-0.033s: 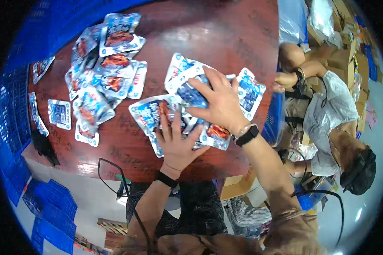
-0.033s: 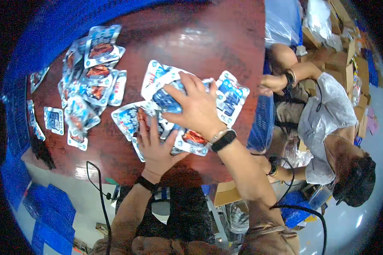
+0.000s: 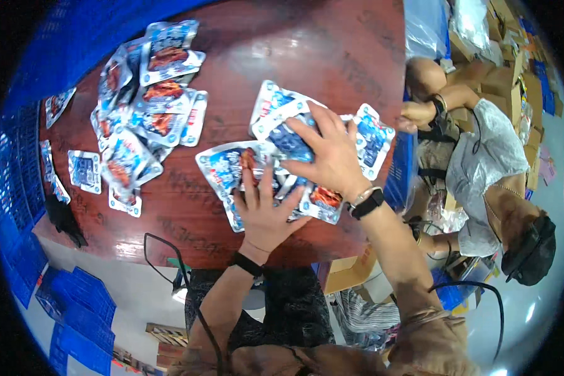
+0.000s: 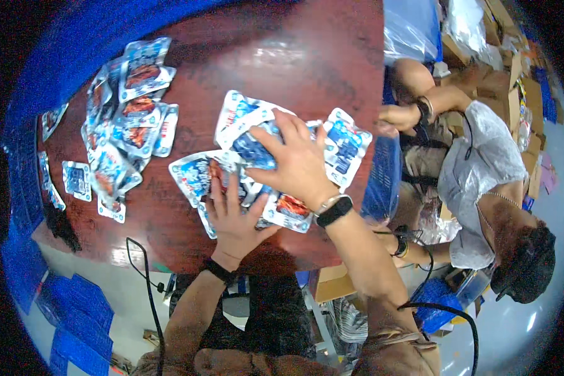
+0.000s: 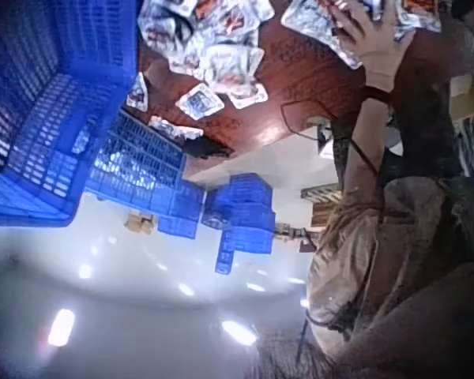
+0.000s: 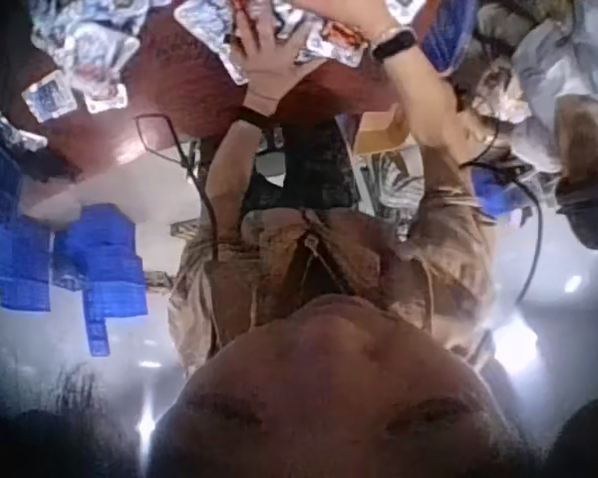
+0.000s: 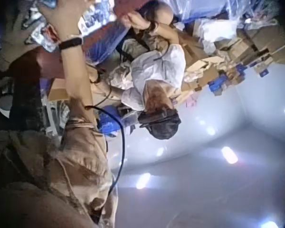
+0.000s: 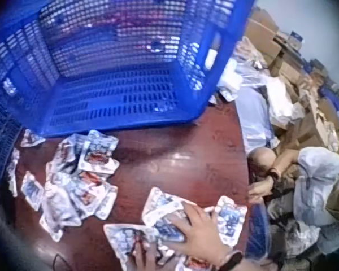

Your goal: Sorting and bagging small blue and white pouches into plastic bags.

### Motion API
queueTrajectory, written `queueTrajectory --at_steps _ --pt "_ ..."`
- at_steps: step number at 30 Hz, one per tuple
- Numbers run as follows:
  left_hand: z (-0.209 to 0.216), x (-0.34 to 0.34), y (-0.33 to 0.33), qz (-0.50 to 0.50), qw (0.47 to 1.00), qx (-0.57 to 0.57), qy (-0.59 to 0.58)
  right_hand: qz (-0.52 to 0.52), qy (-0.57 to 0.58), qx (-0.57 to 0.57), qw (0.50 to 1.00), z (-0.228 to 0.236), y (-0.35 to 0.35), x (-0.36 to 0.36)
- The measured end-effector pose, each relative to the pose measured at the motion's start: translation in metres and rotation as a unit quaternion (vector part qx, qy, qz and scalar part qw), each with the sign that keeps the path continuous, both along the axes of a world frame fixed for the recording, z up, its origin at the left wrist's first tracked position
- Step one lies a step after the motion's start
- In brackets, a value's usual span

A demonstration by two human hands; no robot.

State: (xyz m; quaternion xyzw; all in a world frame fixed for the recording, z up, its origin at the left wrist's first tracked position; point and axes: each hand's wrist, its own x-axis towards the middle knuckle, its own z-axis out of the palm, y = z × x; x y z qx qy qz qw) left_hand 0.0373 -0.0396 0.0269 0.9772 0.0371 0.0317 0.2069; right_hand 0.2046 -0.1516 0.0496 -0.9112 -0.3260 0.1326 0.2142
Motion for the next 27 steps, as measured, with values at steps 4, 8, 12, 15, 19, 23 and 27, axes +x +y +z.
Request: queueTrajectory --at_steps 4,8,12,15,19,23,27 --pt "-0.001 0.019 -0.067 -0.114 0.992 -0.048 -0.003 -0.086 0.006 0.021 0.996 -0.003 -0.111 -0.008" --pt "-0.002 0.051 -0.132 -0.251 0.960 -0.125 0.019 -0.200 0.080 0.065 0.974 -0.017 -0.219 -0.019" --pt "-0.004 0.084 -0.177 -0.305 0.943 -0.128 -0.029 -0.324 0.246 0.043 0.913 0.002 -0.271 -0.002" --pt "-0.002 0.119 -0.202 -0.387 0.919 -0.080 0.012 -0.322 0.197 -0.043 0.925 0.028 -0.269 -0.005" --pt "0.004 0.149 -0.234 -0.567 0.786 0.191 0.156 -0.274 0.041 -0.281 0.919 0.064 -0.197 0.002" --pt "0.003 0.131 -0.237 -0.413 0.908 -0.054 -0.047 -0.072 -0.038 -0.047 0.996 0.054 -0.134 0.056" --pt "0.024 0.052 -0.165 -0.378 0.920 -0.074 -0.072 0.008 0.066 -0.196 0.978 0.037 -0.127 0.023"
